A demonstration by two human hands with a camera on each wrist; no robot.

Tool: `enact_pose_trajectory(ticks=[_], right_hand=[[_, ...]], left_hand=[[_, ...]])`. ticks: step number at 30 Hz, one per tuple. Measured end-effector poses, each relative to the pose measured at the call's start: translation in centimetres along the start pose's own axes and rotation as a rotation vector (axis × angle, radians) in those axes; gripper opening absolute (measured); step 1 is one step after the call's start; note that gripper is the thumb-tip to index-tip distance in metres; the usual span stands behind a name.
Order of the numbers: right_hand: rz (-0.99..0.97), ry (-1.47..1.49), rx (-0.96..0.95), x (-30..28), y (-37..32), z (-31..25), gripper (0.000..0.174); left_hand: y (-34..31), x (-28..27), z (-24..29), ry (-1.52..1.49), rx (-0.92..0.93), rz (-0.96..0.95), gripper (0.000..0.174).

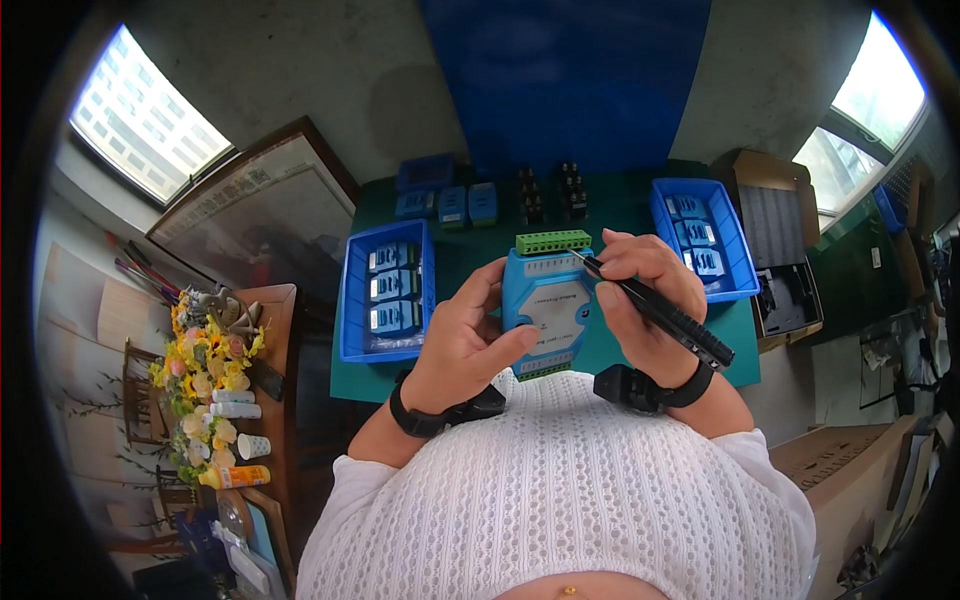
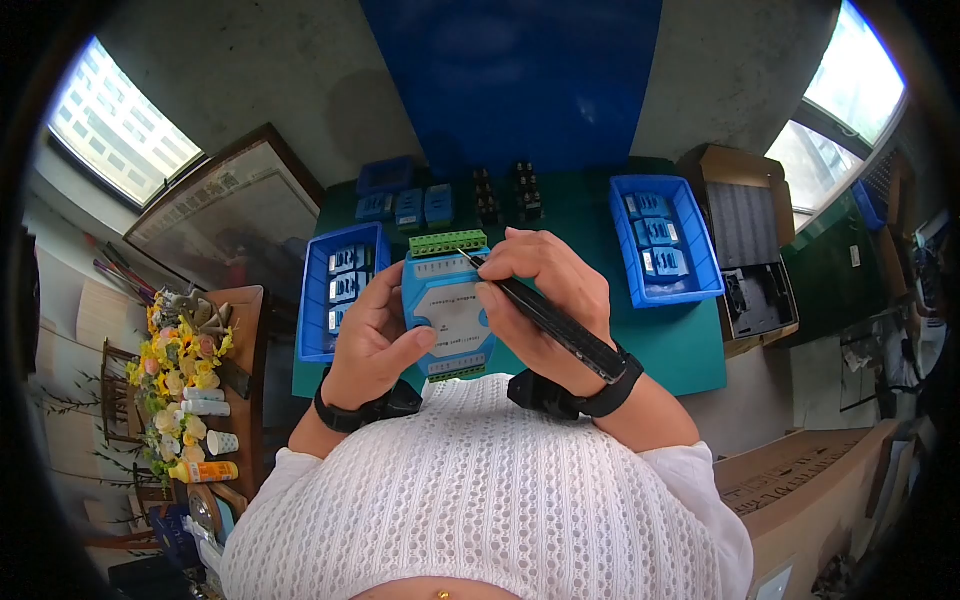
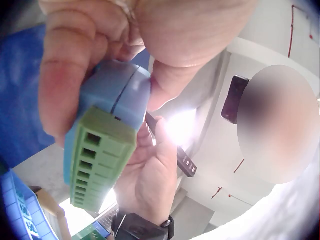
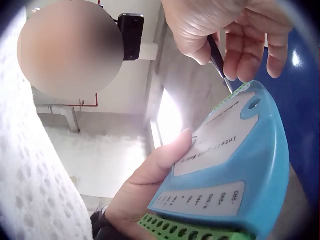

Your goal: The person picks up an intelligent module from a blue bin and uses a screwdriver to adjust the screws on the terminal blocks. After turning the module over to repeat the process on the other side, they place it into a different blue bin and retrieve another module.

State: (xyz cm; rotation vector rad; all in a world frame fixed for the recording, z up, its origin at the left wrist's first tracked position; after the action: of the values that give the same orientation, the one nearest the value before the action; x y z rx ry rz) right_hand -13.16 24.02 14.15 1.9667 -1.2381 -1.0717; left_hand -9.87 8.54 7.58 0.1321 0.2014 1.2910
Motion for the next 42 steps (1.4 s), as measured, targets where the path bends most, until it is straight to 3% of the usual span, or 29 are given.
enact_pose_trajectory(ticks=[32, 35, 42], right_hand=[[0.035, 0.001, -0.032, 0.0, -0.4, 0.0, 0.026], [0.03, -0.016, -0.042, 0.2, -0.4, 0.0, 0.027], [0.01, -0.028, -0.035, 0.3, -0.3, -0.2, 0.026]], left_hand=[[0.0, 0.1, -0.3, 0.058, 0.014, -0.012, 0.059], [-0.1, 0.4, -0.7, -0.034, -0.08, -0.064, 0.064], [-0.1, 0.3, -0.8, -0.039, -0.072, -0.053, 0.063]])
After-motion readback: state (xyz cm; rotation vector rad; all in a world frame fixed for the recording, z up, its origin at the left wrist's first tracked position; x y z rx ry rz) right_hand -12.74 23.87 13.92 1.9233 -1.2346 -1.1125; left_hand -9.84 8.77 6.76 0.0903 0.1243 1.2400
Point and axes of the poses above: each hand's wrist, its own y-axis towards the middle knuckle, its own x-axis out of the palm, z = x × y, the point moved 9 cm from there along y, towards the middle knuckle, and after that the axes turned 11 degrees about -z, right-handed, at the moved point
